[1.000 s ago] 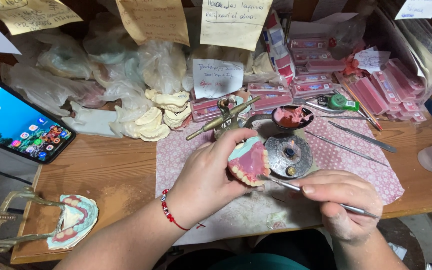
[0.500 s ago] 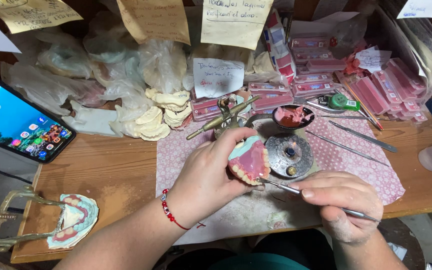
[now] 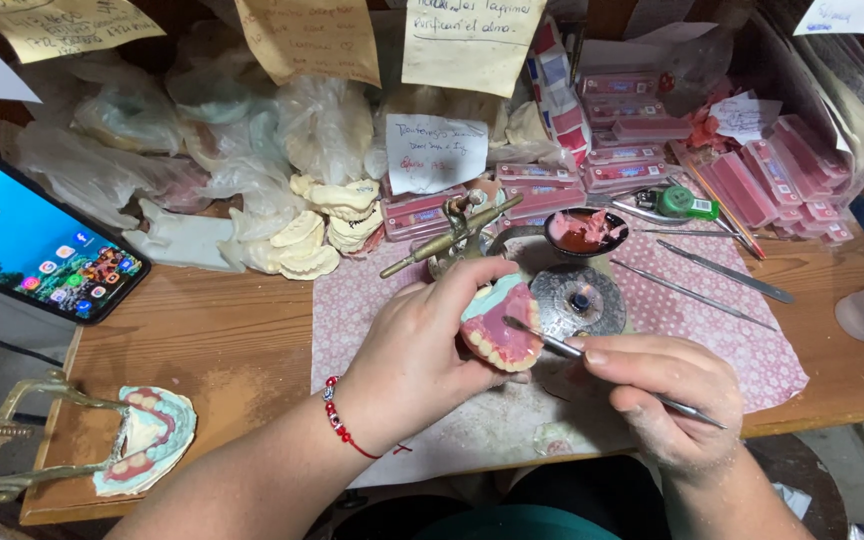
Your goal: Applying and spreading pink characterizing material onto a dental prosthesis using a carver and a brush
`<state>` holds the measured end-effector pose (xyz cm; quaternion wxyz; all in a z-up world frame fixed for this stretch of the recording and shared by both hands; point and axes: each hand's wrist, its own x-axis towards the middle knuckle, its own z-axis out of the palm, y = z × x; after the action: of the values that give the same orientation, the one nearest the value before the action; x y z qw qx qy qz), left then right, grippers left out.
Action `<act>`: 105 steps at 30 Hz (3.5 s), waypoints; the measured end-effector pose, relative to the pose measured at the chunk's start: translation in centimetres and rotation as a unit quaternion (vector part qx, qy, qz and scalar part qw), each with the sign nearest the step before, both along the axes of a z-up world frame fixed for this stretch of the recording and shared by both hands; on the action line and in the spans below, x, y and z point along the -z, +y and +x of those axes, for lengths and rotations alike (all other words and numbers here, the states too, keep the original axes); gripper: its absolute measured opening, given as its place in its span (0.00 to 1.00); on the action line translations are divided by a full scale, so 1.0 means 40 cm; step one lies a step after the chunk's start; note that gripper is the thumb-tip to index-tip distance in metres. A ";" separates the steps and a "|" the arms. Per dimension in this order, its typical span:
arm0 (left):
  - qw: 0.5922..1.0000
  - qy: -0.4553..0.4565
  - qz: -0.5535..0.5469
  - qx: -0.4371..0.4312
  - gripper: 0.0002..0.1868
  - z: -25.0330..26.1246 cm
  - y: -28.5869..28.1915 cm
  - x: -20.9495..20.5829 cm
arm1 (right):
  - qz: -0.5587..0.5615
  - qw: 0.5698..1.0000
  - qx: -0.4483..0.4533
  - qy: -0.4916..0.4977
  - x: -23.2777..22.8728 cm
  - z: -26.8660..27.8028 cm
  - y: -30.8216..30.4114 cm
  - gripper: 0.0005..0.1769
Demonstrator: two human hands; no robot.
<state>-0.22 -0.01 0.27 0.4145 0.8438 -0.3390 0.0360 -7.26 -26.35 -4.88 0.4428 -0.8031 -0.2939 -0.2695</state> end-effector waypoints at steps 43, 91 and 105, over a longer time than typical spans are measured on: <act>0.999 0.023 0.013 -0.018 0.43 0.006 0.007 -0.001 | 0.428 0.881 0.112 0.165 -0.031 0.058 0.017 0.15; 0.999 0.031 0.019 -0.023 0.41 0.001 0.004 -0.016 | 0.470 0.839 0.140 0.236 -0.005 0.054 -0.005 0.14; 1.000 0.022 0.008 0.017 0.36 -0.003 0.002 -0.022 | 0.399 0.911 0.044 0.097 0.018 0.015 0.008 0.24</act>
<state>-0.34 0.08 1.13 0.4160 0.8417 -0.3442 0.0075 -6.67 -26.05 -5.59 0.7405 -0.5934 -0.0823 -0.3045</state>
